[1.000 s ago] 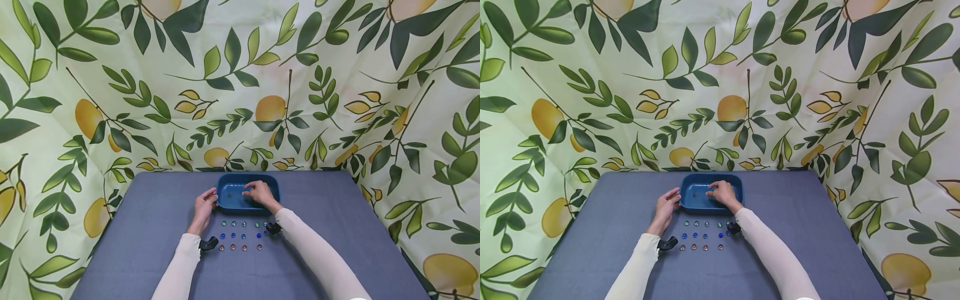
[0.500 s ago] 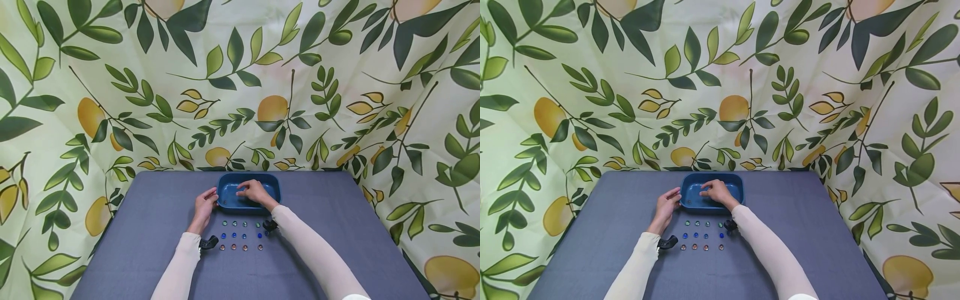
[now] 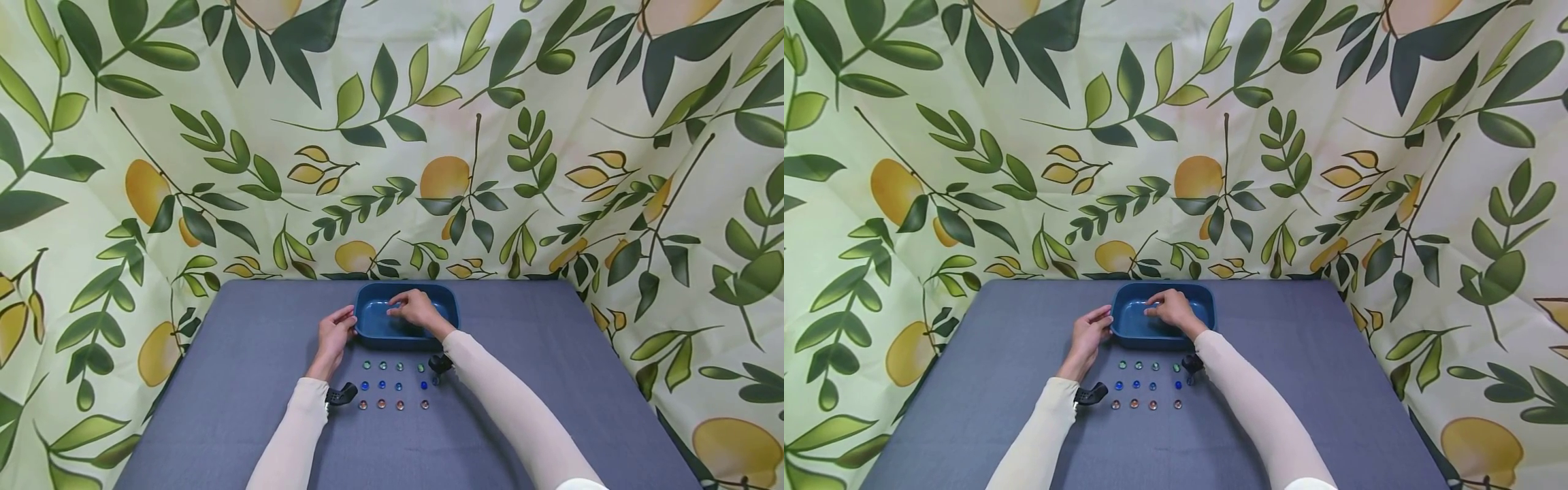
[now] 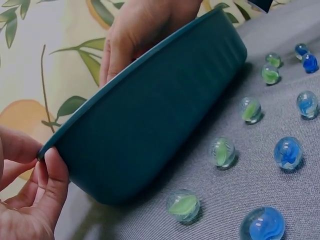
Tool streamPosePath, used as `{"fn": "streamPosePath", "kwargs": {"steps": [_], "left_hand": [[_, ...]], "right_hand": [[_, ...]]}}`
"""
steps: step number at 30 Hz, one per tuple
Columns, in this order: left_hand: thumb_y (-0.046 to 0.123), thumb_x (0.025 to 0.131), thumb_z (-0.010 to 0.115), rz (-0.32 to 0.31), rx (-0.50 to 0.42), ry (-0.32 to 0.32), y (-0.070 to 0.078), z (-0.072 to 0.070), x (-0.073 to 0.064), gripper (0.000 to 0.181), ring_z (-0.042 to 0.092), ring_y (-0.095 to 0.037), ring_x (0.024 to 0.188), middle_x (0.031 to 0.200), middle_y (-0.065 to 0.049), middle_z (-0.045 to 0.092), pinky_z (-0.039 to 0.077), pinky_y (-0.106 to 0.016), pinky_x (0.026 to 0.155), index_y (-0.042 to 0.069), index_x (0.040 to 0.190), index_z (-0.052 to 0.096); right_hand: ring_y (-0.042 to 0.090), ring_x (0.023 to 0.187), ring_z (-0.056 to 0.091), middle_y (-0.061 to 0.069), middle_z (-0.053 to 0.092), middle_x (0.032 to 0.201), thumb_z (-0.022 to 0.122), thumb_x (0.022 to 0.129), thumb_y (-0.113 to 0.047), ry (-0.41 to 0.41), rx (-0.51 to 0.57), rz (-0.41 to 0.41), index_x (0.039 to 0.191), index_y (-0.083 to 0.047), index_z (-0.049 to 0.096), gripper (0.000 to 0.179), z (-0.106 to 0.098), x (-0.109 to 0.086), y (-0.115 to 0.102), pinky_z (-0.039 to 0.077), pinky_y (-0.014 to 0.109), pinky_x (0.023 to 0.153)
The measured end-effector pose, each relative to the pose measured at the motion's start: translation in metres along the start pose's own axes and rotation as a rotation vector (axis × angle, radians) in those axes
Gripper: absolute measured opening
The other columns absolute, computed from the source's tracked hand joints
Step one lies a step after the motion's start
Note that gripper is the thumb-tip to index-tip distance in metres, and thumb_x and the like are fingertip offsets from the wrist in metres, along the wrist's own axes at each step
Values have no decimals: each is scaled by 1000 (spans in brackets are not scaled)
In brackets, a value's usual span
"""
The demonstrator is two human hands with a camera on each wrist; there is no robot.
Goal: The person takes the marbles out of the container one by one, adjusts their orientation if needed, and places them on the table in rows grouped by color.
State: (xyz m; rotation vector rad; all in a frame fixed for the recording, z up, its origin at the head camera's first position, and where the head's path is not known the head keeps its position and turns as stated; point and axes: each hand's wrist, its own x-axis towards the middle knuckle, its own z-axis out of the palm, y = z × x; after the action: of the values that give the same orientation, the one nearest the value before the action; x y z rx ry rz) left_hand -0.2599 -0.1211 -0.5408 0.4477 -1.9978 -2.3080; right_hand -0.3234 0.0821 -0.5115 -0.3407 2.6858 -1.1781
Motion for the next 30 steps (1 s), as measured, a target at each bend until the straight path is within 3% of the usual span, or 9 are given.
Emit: {"fn": "streamPosePath", "kwargs": {"steps": [12, 24, 30], "left_hand": [[-2, 91, 61, 2, -20, 4, -1, -1, 0, 36, 57, -9, 76, 118, -21, 61, 49, -18, 60, -3, 127, 63], [-1, 93, 60, 14, -11, -15, -5, -2, -1, 36, 57, -13, 80, 121, -20, 60, 50, -19, 62, -1, 128, 62], [0, 94, 59, 27, 2, -23, -7, -3, 0, 35, 56, -13, 80, 122, -22, 59, 50, -18, 62, -1, 129, 62]], "right_hand": [[15, 63, 48, -2, 51, 65, 77, 85, -28, -21, -5, 30, 109, -13, 76, 29, 0, 5, 2, 38, 26, 58], [14, 67, 52, -1, 57, 68, 77, 85, -28, -37, -70, 48, 111, -12, 75, 30, 7, 14, 5, 40, 25, 63], [17, 79, 59, 3, 69, 86, 79, 83, -30, -14, -126, 44, 108, -14, 77, 30, 12, 18, 8, 46, 29, 72]]}}
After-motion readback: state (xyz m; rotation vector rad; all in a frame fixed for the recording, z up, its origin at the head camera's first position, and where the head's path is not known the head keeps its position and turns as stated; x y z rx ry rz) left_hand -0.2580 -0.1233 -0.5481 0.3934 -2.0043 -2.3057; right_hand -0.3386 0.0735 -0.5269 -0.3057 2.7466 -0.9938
